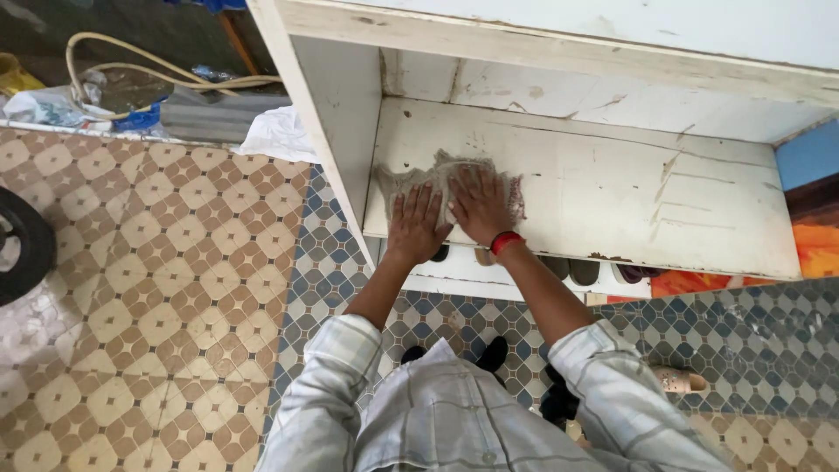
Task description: The person wipes the inner and outer surfaces of a white shelving unit with a cloth.
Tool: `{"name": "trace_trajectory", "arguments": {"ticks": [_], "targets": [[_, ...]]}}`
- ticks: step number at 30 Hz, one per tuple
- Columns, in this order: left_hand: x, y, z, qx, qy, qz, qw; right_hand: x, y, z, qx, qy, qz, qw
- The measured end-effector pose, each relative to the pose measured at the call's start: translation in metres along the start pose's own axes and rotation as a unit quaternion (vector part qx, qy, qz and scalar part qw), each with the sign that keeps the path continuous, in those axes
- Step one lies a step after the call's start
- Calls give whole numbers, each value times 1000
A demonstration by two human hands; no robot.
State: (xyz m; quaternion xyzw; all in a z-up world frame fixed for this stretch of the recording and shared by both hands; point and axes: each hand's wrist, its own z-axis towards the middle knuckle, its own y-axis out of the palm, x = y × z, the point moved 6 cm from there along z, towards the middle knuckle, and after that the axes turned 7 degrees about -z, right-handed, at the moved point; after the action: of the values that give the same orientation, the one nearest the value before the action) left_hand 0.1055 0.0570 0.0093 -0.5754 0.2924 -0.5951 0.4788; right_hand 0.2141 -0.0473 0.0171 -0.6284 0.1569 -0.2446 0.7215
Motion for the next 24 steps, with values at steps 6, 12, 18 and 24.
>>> {"name": "trace_trajectory", "arguments": {"ticks": [6,12,18,24], "targets": [[21,9,-18,-33,36,29,998,20,0,-45,-1,-36,9,999],[73,49,0,-43,74,11,996,78,-8,-70,-7,27,-5,1000],[94,57,7,-71,67,56,994,76,-1,-94,29,13,6,999],[154,84,28,-28,129,-40,990,174,-10,-126,13,22,7,1000]]}}
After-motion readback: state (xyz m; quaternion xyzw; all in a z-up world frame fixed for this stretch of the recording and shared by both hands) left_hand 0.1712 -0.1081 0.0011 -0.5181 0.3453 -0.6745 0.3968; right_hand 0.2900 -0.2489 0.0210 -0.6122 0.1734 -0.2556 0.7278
